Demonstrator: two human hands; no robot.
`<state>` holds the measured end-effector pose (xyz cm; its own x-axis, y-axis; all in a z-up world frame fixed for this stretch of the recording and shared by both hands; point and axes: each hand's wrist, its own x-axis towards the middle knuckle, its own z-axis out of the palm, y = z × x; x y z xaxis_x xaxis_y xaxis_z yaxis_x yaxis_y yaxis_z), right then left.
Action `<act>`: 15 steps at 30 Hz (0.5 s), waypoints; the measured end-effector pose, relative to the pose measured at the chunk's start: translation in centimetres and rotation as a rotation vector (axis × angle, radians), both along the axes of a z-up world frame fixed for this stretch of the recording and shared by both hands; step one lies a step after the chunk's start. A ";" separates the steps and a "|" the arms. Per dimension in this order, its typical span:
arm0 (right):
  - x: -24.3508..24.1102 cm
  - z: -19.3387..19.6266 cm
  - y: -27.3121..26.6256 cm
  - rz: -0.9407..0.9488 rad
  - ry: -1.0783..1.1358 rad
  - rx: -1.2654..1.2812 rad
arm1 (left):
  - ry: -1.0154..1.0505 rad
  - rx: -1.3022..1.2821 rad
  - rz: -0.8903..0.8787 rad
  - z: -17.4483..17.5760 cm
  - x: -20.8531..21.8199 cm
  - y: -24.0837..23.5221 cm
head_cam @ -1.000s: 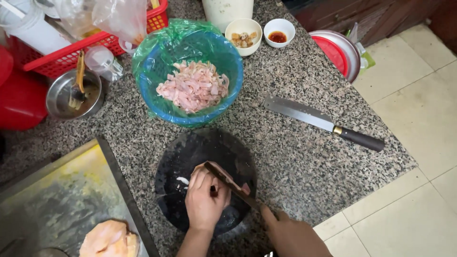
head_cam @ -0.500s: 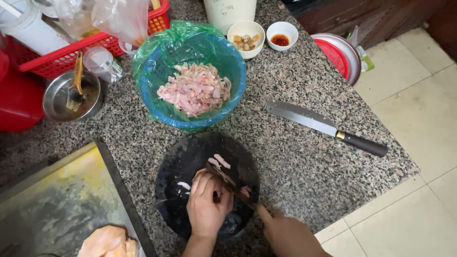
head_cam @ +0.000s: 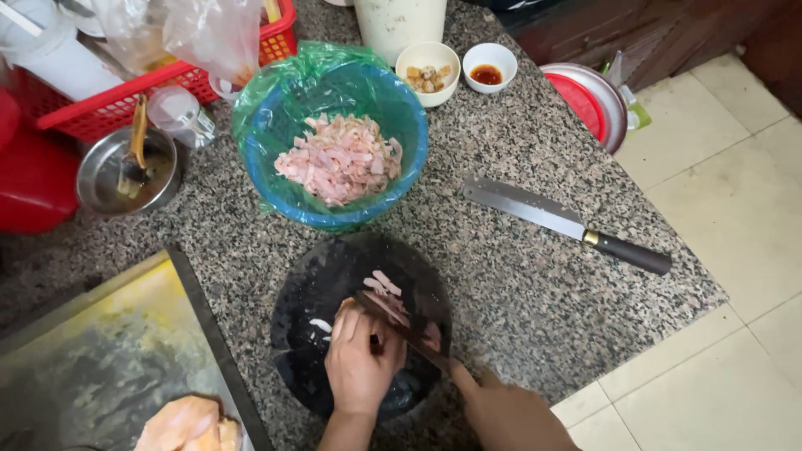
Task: The person slices thin pieces of meat from a vertical rotisserie using a long knife. They then transfer the sliced meat to a black cutting board and chop it into smaller pieces, placing the chopped meat into a blue bowl.
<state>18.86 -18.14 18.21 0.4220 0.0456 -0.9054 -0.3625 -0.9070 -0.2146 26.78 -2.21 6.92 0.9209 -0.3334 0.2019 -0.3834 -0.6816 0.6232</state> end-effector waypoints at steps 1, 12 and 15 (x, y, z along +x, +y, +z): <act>-0.3 -1.6 -0.1 0.001 -0.002 0.002 | -0.002 0.002 0.001 0.4 0.2 -0.2; 0.5 -6.3 1.1 0.057 -0.390 -0.080 | -0.119 -0.169 -0.080 2.7 0.5 -0.7; 0.0 -7.2 0.1 0.014 -0.251 0.002 | -0.109 -0.143 -0.063 1.9 0.5 -0.6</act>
